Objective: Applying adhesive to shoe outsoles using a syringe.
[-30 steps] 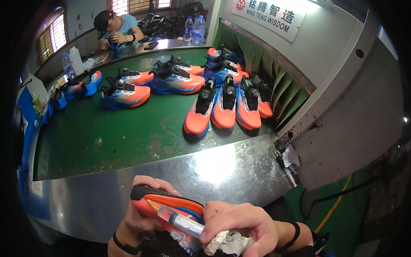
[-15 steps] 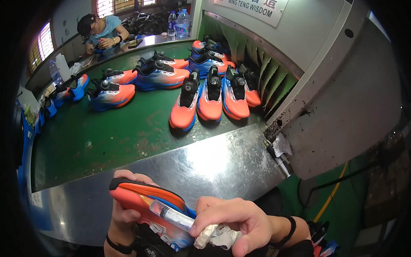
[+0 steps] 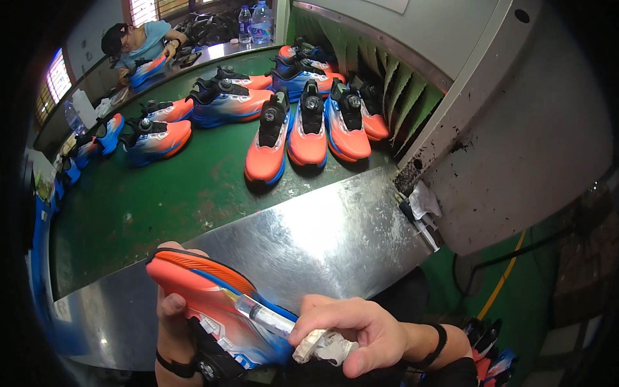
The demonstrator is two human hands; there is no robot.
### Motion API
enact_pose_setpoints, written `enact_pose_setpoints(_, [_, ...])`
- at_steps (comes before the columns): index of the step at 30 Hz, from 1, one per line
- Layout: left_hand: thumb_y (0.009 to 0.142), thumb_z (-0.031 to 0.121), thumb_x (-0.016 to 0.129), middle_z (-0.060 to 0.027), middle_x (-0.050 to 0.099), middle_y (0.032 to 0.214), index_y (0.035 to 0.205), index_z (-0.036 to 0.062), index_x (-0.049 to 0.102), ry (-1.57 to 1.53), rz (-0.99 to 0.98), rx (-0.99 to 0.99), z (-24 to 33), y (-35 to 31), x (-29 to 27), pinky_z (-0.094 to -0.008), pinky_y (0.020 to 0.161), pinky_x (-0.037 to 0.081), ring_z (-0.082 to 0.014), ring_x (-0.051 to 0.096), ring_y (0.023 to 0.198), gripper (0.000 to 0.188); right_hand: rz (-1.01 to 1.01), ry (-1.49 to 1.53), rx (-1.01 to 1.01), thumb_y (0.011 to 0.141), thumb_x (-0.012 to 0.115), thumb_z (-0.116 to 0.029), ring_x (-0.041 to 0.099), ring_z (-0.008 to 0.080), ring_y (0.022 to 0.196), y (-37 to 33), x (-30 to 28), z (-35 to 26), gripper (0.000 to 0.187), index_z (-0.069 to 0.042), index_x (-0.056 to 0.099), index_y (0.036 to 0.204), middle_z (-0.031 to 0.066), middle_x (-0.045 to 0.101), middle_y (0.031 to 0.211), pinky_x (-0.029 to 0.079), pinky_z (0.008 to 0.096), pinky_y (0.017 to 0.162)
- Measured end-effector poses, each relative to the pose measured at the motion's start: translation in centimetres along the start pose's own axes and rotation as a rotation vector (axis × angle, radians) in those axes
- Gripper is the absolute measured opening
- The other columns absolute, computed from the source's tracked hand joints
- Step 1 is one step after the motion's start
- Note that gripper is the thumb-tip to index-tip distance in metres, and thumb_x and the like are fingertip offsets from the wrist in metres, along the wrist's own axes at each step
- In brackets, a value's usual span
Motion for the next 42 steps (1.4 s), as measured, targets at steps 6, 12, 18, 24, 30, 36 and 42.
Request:
enact_pose_setpoints(6, [0.062, 0.029, 0.077, -0.0158, 0.057, 0.104, 0.123, 0.0021, 0.035, -0.108, 0.108, -0.037, -0.8, -0.3, -1.4, -0.0413, 0.08, 0.055, -0.0286, 0.063, 0.091, 0.079, 0.03, 0.024, 0.025, 0.082, 0.067, -0.043, 0.047, 0.0157, 0.09, -1.5, -0.5, 1.1, 0.063, 0.005, 0.054, 0.121, 0.011, 0.056, 0.103, 0.035, 0.026, 0.077])
enact_pose_setpoints(12, [0.069, 0.037, 0.072, -0.0169, 0.061, 0.098, 0.115, -0.0025, 0.048, -0.051, 0.082, -0.171, -2.7, -0.3, -2.9, -0.039, 0.075, 0.055, -0.0267, 0.064, 0.087, 0.066, 0.082, -0.083, 0.053, 0.08, 0.065, -0.05, 0.047, 0.0179, 0.079, -2.7, -1.3, 2.0, 0.062, 0.002, 0.06, 0.112, 0.0168, 0.067, 0.095, 0.036, 0.0286, 0.069])
enact_pose_setpoints(18, [0.077, 0.036, 0.066, -0.016, 0.063, 0.097, 0.113, -0.0015, 0.052, -0.209, 0.218, -0.145, -3.3, -0.1, -5.0, -0.0401, 0.076, 0.054, -0.0267, 0.064, 0.087, 0.054, 0.087, -0.03, 0.05, 0.081, 0.065, -0.049, 0.046, 0.0167, 0.078, -4.4, -1.6, 3.2, 0.061, 0.002, 0.059, 0.113, 0.0139, 0.067, 0.099, 0.034, 0.0279, 0.067])
enact_pose_setpoints(24, [0.079, 0.035, 0.063, -0.0157, 0.064, 0.097, 0.112, -0.0009, 0.054, -0.223, 0.273, -0.146, -3.3, 0.4, -7.1, -0.0404, 0.076, 0.054, -0.0267, 0.064, 0.086, 0.05, 0.068, -0.039, 0.029, 0.082, 0.066, -0.046, 0.044, 0.0153, 0.079, -6.2, -2.3, 4.3, 0.058, -0.004, 0.056, 0.12, 0.0037, 0.062, 0.105, 0.036, 0.027, 0.073])
enact_pose_setpoints(30, [0.079, 0.04, 0.063, -0.01, 0.065, 0.101, 0.11, 0.0062, 0.058, -0.118, 0.318, -0.215, -3.5, 0.4, -7.5, -0.0401, 0.081, 0.052, -0.0239, 0.064, 0.09, 0.046, 0.11, -0.007, 0.026, 0.081, 0.067, -0.044, 0.045, 0.0148, 0.08, -8.0, -3.1, 5.2, 0.057, -0.004, 0.056, 0.121, 0.0035, 0.062, 0.106, 0.038, 0.0269, 0.073])
enact_pose_setpoints(36, [0.079, 0.038, 0.061, -0.0137, 0.062, 0.108, 0.117, 0.0044, 0.055, -0.05, 0.338, -0.335, -4.1, -1.1, -5.0, -0.0426, 0.086, 0.05, -0.0274, 0.061, 0.098, 0.051, 0.132, -0.016, -0.001, 0.081, 0.069, -0.039, 0.047, 0.0145, 0.082, -8.8, -3.6, 6.0, 0.053, -0.006, 0.056, 0.121, 0.004, 0.06, 0.107, 0.039, 0.0267, 0.072])
enact_pose_setpoints(42, [0.081, 0.034, 0.06, -0.0155, 0.059, 0.114, 0.121, 0.0031, 0.051, 0.163, 0.286, -0.298, -2.0, -4.2, -5.9, -0.0449, 0.089, 0.048, -0.0297, 0.059, 0.103, 0.051, 0.18, -0.01, -0.023, 0.081, 0.07, -0.036, 0.047, 0.0138, 0.081, -8.6, -3.8, 7.1, 0.051, -0.006, 0.056, 0.12, 0.0034, 0.056, 0.101, 0.039, 0.0269, 0.072])
Point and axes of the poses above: each hand's wrist, its own y-axis towards the middle knuckle, its own x-axis out of the palm, z = x × y, the point moved 10 cm from there along y, towards the middle knuckle
